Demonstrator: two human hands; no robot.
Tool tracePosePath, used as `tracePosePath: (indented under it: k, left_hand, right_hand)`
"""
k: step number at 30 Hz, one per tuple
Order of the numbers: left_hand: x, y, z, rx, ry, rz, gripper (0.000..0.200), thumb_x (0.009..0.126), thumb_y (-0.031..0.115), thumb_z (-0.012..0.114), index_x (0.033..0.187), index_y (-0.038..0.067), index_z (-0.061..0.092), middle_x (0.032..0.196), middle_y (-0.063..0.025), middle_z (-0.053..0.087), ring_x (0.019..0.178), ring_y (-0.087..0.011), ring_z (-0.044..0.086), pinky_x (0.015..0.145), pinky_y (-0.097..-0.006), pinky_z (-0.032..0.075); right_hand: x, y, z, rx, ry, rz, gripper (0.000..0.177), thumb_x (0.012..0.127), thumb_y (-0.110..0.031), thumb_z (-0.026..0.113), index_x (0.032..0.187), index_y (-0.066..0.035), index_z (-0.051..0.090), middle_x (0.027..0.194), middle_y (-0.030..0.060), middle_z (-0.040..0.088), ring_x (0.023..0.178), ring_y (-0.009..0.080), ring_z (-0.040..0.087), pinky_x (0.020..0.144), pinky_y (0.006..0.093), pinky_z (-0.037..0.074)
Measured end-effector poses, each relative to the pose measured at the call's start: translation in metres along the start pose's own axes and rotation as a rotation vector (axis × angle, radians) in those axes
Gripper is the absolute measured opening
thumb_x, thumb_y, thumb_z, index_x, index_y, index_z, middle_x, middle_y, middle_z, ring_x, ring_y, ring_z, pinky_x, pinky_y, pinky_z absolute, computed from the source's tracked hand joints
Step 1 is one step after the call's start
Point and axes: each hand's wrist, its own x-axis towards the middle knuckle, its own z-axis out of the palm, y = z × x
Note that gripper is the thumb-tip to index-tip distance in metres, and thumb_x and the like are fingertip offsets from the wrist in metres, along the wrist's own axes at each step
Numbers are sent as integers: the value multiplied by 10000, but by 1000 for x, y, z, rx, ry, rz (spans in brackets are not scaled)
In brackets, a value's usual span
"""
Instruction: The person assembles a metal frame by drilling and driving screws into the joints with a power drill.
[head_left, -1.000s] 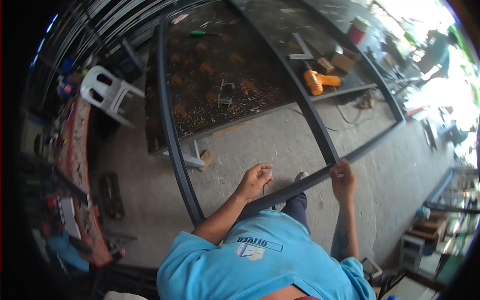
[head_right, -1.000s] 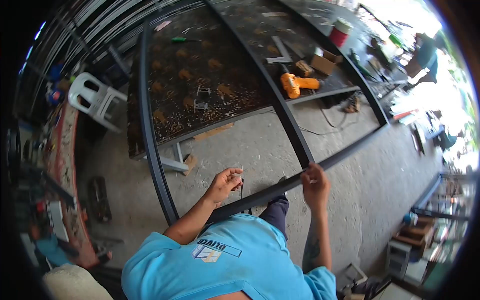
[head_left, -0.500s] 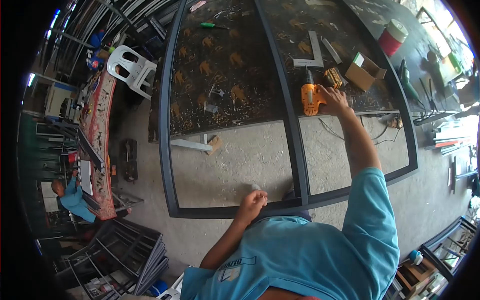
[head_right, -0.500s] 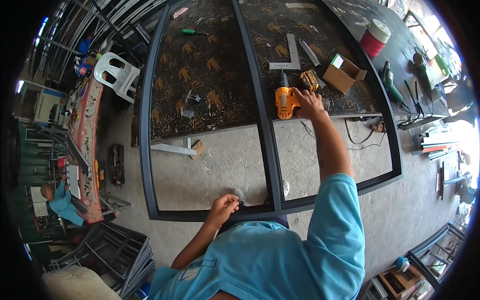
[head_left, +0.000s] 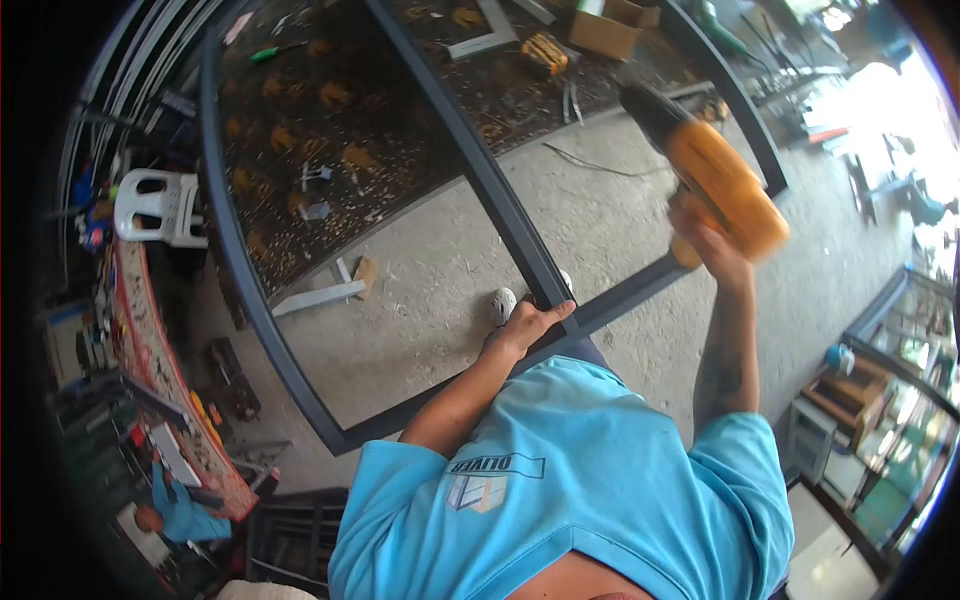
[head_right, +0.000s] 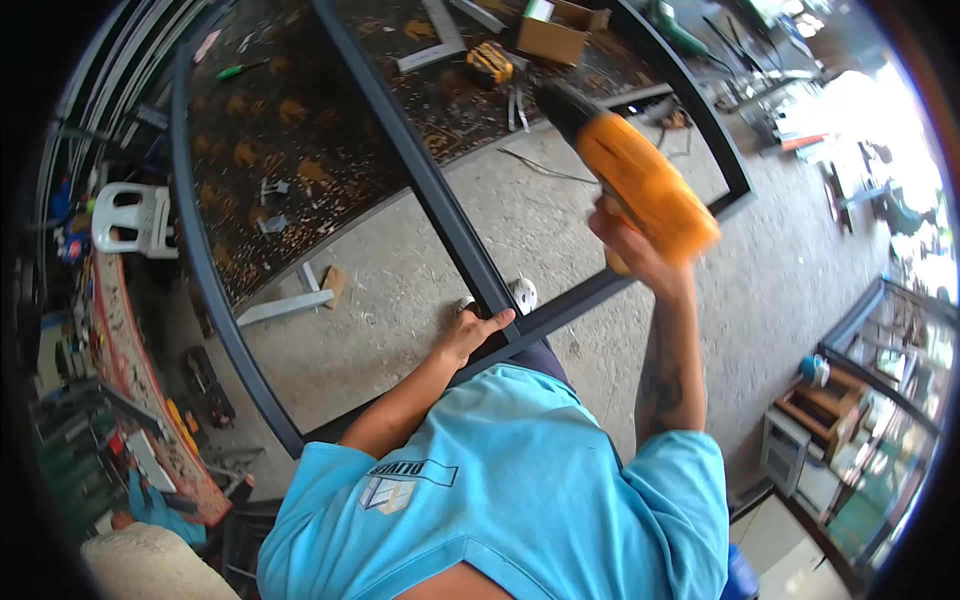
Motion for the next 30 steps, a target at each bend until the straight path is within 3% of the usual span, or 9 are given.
tracePosePath:
  k: [3, 9, 13, 15, 17, 18, 22, 27, 30]
  left_hand:
    - [-2, -8, 1, 5, -77, 29, 552, 790, 294, 756, 1198, -13, 548, 1090, -95, 620, 1015, -190, 581, 882, -295, 456]
    - [-1, -10, 0, 34, -92, 62, 405, 847, 274, 700, 1112, -14, 598, 1026, -82, 633, 986, -166, 590, 843, -269, 465]
    - [-9, -33, -26, 40, 405, 404, 331, 962, 242, 524, 1099, -53, 584, 988, -88, 625, 929, -168, 587, 802, -287, 477]
    - [-42, -2, -9, 91, 450, 527, 297, 969, 199, 502, 1112, -52, 572, 998, -90, 626, 901, -156, 592, 771, -267, 492]
    - [-63, 7, -3, 80, 178, 412, 257, 962, 162, 512, 1137, -20, 562, 1002, -87, 630, 899, -141, 613, 749, -242, 508]
    - [-70, 6, 7, -182, 62, 291, 244, 945, 117, 535, 1167, 16, 542, 965, -83, 640, 878, -132, 632, 731, -251, 536]
    - [-99, -1, 44, -455, -93, 82, 233, 919, 68, 559, 1152, 67, 539, 916, -81, 653, 858, -167, 654, 737, -301, 571]
    - [-101, -62, 71, -412, -19, 92, 212, 922, 54, 547, 1132, 72, 563, 941, -84, 659, 877, -184, 665, 758, -295, 575]
    - [-94, -103, 83, -288, 42, 47, 233, 926, 43, 533, 1157, 63, 554, 969, -100, 661, 894, -193, 665, 754, -282, 582]
  right_hand:
    - [-93, -13, 0, 297, 331, 97, 466, 757, -13, 704, 1194, -64, 548, 1013, 87, 654, 867, 159, 639, 800, 339, 527]
    - [-259, 17, 55, 245, 576, 370, 469, 753, 50, 674, 1192, -60, 549, 1037, 89, 652, 940, 201, 632, 819, 341, 523]
    - [-317, 29, 110, 363, 617, 443, 376, 746, 32, 715, 1094, -64, 610, 951, 54, 656, 811, 152, 623, 701, 288, 519]
    - [-333, 28, 129, 528, 569, 522, 310, 745, 0, 739, 1028, -68, 632, 883, 35, 655, 727, 128, 610, 636, 267, 509]
    - [-359, 56, 141, 486, 457, 543, 289, 731, -73, 775, 988, -68, 643, 836, 32, 655, 699, 138, 622, 625, 274, 511]
    - [-365, 62, 146, 188, 422, 520, 329, 711, -137, 799, 990, -65, 640, 801, 42, 652, 691, 164, 633, 632, 281, 512]
    - [-353, 50, 131, -9, 378, 33, 285, 744, -245, 729, 943, -64, 632, 840, 72, 647, 689, 250, 641, 623, 312, 507]
    - [-402, 110, 121, -121, 407, 33, 302, 662, -128, 776, 923, -50, 645, 830, 88, 648, 711, 244, 648, 643, 314, 509]
    - [-424, 145, 118, 63, 479, 39, 291, 650, -101, 776, 908, -49, 652, 847, 91, 657, 737, 243, 660, 664, 317, 519]
